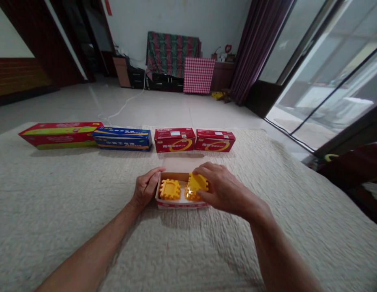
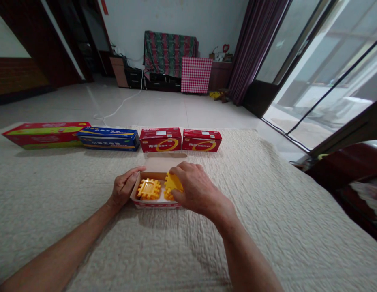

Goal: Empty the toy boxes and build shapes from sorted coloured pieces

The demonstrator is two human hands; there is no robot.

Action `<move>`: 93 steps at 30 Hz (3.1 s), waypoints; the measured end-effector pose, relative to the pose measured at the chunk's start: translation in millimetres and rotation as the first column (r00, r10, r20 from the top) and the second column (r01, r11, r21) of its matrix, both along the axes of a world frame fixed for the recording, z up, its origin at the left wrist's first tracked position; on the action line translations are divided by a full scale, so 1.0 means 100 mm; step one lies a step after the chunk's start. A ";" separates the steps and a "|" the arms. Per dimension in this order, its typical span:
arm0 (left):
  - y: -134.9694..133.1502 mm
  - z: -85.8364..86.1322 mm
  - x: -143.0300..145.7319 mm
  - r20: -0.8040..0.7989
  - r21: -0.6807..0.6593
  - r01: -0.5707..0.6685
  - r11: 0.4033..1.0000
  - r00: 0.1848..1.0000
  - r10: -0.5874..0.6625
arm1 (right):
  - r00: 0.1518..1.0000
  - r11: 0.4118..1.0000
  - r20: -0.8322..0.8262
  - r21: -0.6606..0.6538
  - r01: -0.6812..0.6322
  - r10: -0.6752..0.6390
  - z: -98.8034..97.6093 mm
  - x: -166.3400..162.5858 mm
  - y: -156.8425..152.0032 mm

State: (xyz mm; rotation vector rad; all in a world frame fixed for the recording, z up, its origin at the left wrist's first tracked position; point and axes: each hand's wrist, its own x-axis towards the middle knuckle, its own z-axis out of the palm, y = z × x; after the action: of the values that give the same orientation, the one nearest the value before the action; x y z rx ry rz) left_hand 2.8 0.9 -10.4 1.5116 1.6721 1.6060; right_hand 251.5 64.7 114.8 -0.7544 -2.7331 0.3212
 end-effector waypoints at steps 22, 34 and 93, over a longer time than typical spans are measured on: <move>0.08 0.00 -0.13 0.257 -0.038 -0.275 0.961 0.927 0.275 | 0.893 0.893 -0.033 0.027 0.450 -0.449 -0.13 0.43 0.28; -0.09 0.38 0.05 0.378 0.105 -0.132 0.986 0.922 0.083 | 0.900 0.930 -0.273 -0.236 0.282 -0.341 -0.16 0.13 -0.09; -0.18 0.40 0.05 -0.237 0.334 0.090 0.938 0.971 -0.008 | 0.950 0.953 -0.268 -0.292 0.080 -0.162 -0.41 0.31 0.18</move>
State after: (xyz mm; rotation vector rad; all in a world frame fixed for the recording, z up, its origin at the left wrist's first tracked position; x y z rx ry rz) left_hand 7.5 -17.3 29.4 1.9643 1.5058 1.8251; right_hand 282.3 83.0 73.7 -0.8673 -2.3795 0.7378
